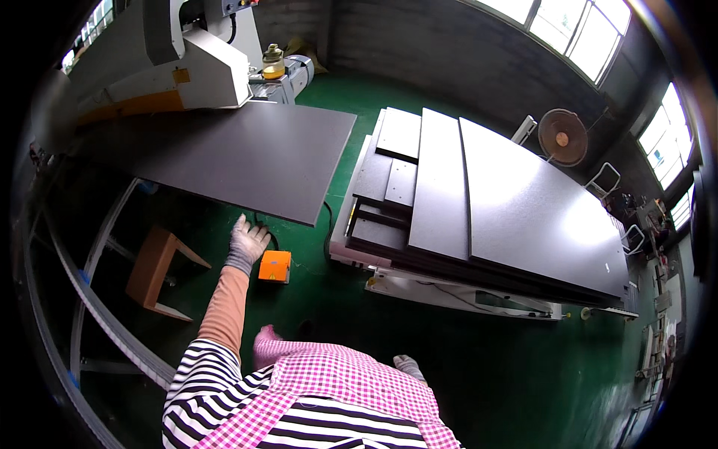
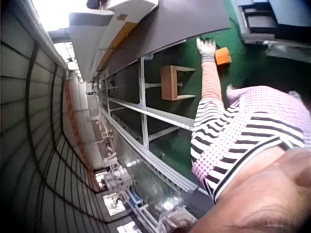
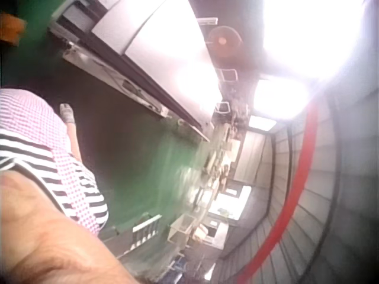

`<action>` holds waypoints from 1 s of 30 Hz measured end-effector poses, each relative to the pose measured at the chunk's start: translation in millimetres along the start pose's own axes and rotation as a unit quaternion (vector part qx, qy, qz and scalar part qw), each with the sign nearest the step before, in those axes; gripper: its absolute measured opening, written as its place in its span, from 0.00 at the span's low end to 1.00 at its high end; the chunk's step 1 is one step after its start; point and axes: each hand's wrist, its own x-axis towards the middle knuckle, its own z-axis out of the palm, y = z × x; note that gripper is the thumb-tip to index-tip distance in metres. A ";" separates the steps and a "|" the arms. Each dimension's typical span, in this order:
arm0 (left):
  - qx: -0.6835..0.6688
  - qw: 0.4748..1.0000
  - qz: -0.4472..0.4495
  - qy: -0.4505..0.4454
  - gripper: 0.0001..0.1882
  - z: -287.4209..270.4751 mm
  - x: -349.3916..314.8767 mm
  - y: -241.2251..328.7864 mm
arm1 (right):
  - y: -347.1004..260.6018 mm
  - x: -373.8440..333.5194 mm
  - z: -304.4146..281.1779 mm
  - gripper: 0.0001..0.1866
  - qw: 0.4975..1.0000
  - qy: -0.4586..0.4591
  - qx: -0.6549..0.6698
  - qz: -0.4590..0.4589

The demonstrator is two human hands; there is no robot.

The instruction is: The person lifts large wooden panels one at a time from a stack and feeds them into an industrial edge-banding machine.

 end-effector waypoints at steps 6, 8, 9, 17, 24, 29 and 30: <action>-0.024 0.998 -0.052 -0.026 0.41 53.4 13.3 -34.3 | 39.9 21.3 47.5 0.23 0.997 -0.025 0.056 0.053; -0.037 0.996 -0.077 -0.011 0.41 59.4 13.2 -46.2 | 33.0 14.4 49.4 0.23 0.992 -0.027 0.097 0.071; -0.050 0.994 -0.098 0.005 0.41 63.8 11.5 -53.3 | 29.1 12.3 49.9 0.23 0.991 -0.027 0.110 0.075; 0.026 0.968 -0.223 -0.110 0.41 88.6 -15.3 -102.4 | 29.0 3.1 54.8 0.23 0.977 -0.017 0.189 0.093; 0.060 0.943 -0.290 -0.151 0.49 108.4 -32.6 -148.9 | 49.2 10.9 61.8 0.22 0.963 -0.012 0.253 0.091; 0.054 0.928 -0.327 -0.172 0.50 124.9 -38.8 -192.5 | 51.2 10.0 62.8 0.22 0.960 -0.014 0.263 0.089; 0.058 0.924 -0.330 -0.185 0.49 128.7 -40.8 -200.8 | 48.5 9.0 62.8 0.22 0.961 -0.019 0.261 0.087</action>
